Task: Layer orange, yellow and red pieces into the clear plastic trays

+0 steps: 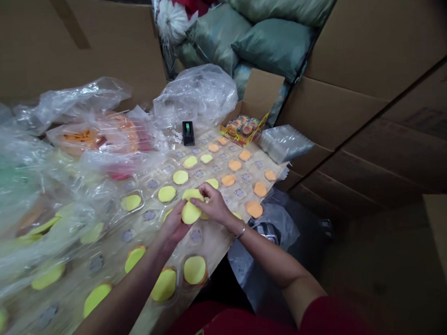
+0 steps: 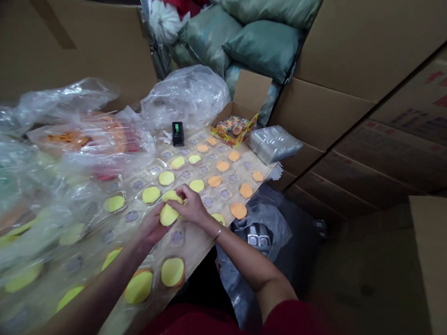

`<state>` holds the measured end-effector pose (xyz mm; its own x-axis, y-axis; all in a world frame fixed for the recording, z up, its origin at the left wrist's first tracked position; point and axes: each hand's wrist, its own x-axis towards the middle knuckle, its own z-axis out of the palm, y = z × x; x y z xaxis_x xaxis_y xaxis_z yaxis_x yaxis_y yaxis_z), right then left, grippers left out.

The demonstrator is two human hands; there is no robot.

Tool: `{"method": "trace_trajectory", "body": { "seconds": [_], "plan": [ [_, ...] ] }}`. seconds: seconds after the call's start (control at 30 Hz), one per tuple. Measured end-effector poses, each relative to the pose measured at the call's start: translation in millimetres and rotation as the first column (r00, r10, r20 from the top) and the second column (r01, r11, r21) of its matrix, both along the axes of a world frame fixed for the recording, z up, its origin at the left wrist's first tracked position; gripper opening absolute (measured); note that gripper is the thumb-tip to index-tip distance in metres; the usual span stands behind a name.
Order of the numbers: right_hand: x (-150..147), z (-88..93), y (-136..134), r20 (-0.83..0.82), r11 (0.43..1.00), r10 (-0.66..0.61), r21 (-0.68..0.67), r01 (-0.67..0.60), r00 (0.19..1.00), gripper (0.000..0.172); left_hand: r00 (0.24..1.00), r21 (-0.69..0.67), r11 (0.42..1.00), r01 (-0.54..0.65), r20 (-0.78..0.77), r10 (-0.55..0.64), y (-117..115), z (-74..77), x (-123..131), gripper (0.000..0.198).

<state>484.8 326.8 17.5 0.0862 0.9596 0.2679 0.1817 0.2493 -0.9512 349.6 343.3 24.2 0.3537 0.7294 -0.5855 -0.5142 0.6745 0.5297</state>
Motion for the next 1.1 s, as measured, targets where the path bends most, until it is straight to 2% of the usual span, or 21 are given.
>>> {"method": "trace_trajectory", "body": {
  "seconds": [0.07, 0.13, 0.2, 0.27, 0.33, 0.4, 0.63, 0.67, 0.73, 0.83, 0.9, 0.97, 1.03, 1.1],
  "plan": [
    [4.3, -3.5, 1.2, -0.165, 0.996, -0.003, -0.083, -0.011, 0.986, 0.032, 1.000, -0.011, 1.000, -0.005, -0.015, 0.005, -1.8, -2.1, 3.2, 0.019],
    [9.7, -7.0, 2.6, -0.262, 0.988, 0.037, -0.132, -0.074, 0.964, 0.036, 1.000, 0.029, 1.000, 0.009, -0.018, -0.009, -4.3, -3.4, 4.6, 0.017],
    [14.6, -9.3, 2.7, -0.250, 0.984, 0.072, -0.141, -0.110, 0.966, 0.038, 0.999, 0.127, 0.991, 0.027, -0.022, -0.025, -6.7, -4.0, 5.3, 0.023],
    [17.6, -9.4, 1.1, -0.156, 0.984, 0.097, -0.131, -0.118, 0.983, 0.035, 0.999, 0.216, 0.976, 0.031, -0.037, -0.023, -8.0, -4.5, 6.1, 0.036],
    [18.5, -7.0, -1.5, -0.025, 0.986, 0.107, -0.124, -0.110, 0.994, 0.032, 0.998, 0.253, 0.967, 0.024, -0.055, -0.010, -7.2, -5.4, 7.1, 0.046],
    [18.1, -3.3, -3.4, 0.034, 0.983, 0.119, -0.146, -0.113, 0.992, 0.030, 0.997, 0.241, 0.970, 0.016, -0.071, 0.001, -4.8, -6.5, 7.4, 0.047],
    [14.0, -1.7, 0.8, -0.265, 0.923, 0.180, -0.286, -0.256, 0.947, 0.020, 0.996, 0.275, 0.961, 0.020, -0.094, 0.007, 0.7, -13.2, 3.6, 0.042],
    [12.3, -3.1, 1.1, -0.251, 0.920, 0.191, -0.291, -0.262, 0.949, 0.019, 0.995, 0.279, 0.960, 0.014, -0.100, 0.015, 0.0, -14.4, 3.5, 0.041],
    [7.7, -5.4, 0.6, -0.109, 0.945, 0.189, -0.249, -0.211, 0.976, 0.016, 0.993, 0.273, 0.962, -0.014, -0.110, 0.046, -2.2, -16.2, 3.5, 0.039],
    [1.1, -6.5, -1.1, 0.223, 0.996, 0.078, -0.063, -0.065, 0.972, 0.017, 0.991, 0.302, 0.952, -0.048, -0.104, 0.084, -4.6, -16.2, 2.8, 0.044],
    [-0.9, -6.3, -1.0, 0.302, 0.999, 0.029, 0.016, -0.036, 0.953, 0.020, 0.988, 0.336, 0.940, -0.057, -0.118, 0.102, -4.2, -14.5, 1.0, 0.054],
    [0.1, -7.0, 0.3, 0.204, 0.999, 0.048, -0.014, -0.046, 0.978, 0.021, 0.983, 0.352, 0.934, -0.057, -0.141, 0.113, -2.3, -12.3, -1.7, 0.059],
    [4.7, -9.5, 2.1, 0.004, 0.986, 0.107, -0.129, -0.106, 0.994, 0.024, 0.980, 0.351, 0.935, -0.056, -0.159, 0.118, -0.3, -10.2, -4.2, 0.057],
    [13.7, -13.3, 3.8, -0.158, 0.949, 0.168, -0.240, -0.203, 0.973, 0.030, 0.980, 0.343, 0.938, -0.048, -0.166, 0.110, 0.3, -8.7, -5.5, 0.054]
  ]
}}
